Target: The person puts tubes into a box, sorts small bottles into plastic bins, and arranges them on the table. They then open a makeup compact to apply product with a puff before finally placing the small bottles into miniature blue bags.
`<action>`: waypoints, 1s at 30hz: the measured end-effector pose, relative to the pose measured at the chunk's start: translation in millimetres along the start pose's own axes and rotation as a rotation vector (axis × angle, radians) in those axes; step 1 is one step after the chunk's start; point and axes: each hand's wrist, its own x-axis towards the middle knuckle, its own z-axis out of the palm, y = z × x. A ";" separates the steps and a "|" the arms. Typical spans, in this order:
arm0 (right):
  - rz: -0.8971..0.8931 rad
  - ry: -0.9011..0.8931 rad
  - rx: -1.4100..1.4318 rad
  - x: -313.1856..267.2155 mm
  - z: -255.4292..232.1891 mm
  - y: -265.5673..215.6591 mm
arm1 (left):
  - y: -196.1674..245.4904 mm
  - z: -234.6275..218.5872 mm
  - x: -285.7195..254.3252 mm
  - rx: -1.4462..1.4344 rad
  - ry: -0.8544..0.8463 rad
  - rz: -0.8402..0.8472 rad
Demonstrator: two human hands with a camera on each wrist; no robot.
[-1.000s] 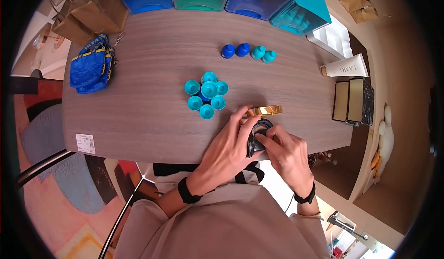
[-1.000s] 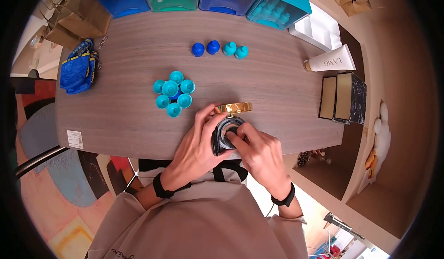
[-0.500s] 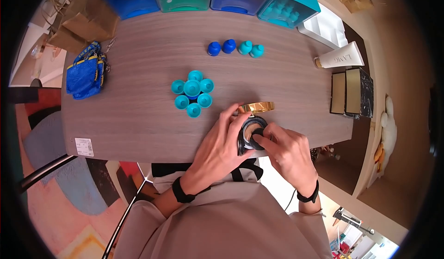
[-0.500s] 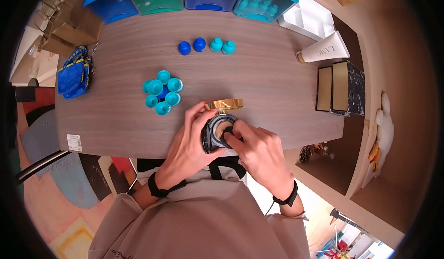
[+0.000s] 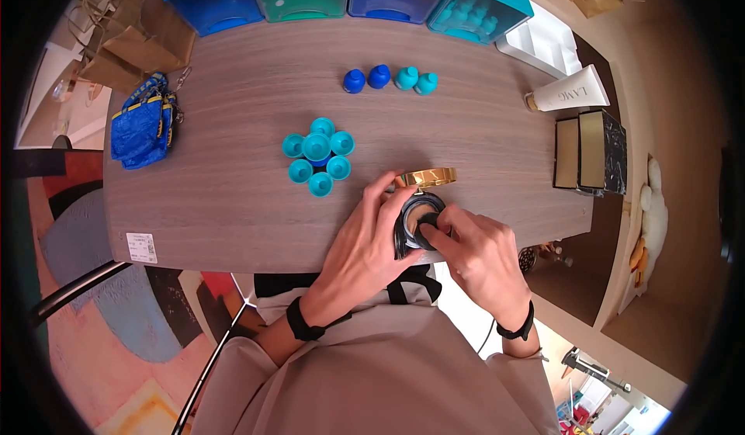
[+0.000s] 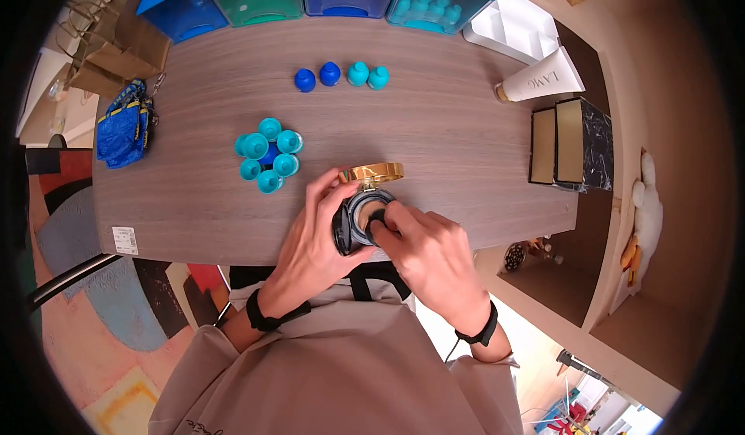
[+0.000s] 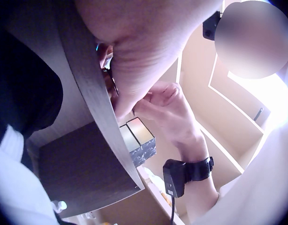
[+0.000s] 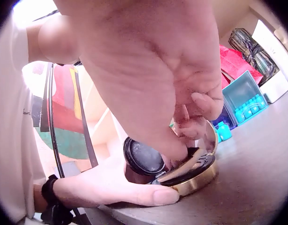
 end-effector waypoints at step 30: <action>0.048 0.207 0.075 -4.2 20.1 8.9 | 0.2 -1.4 0.7 0.013 0.002 0.023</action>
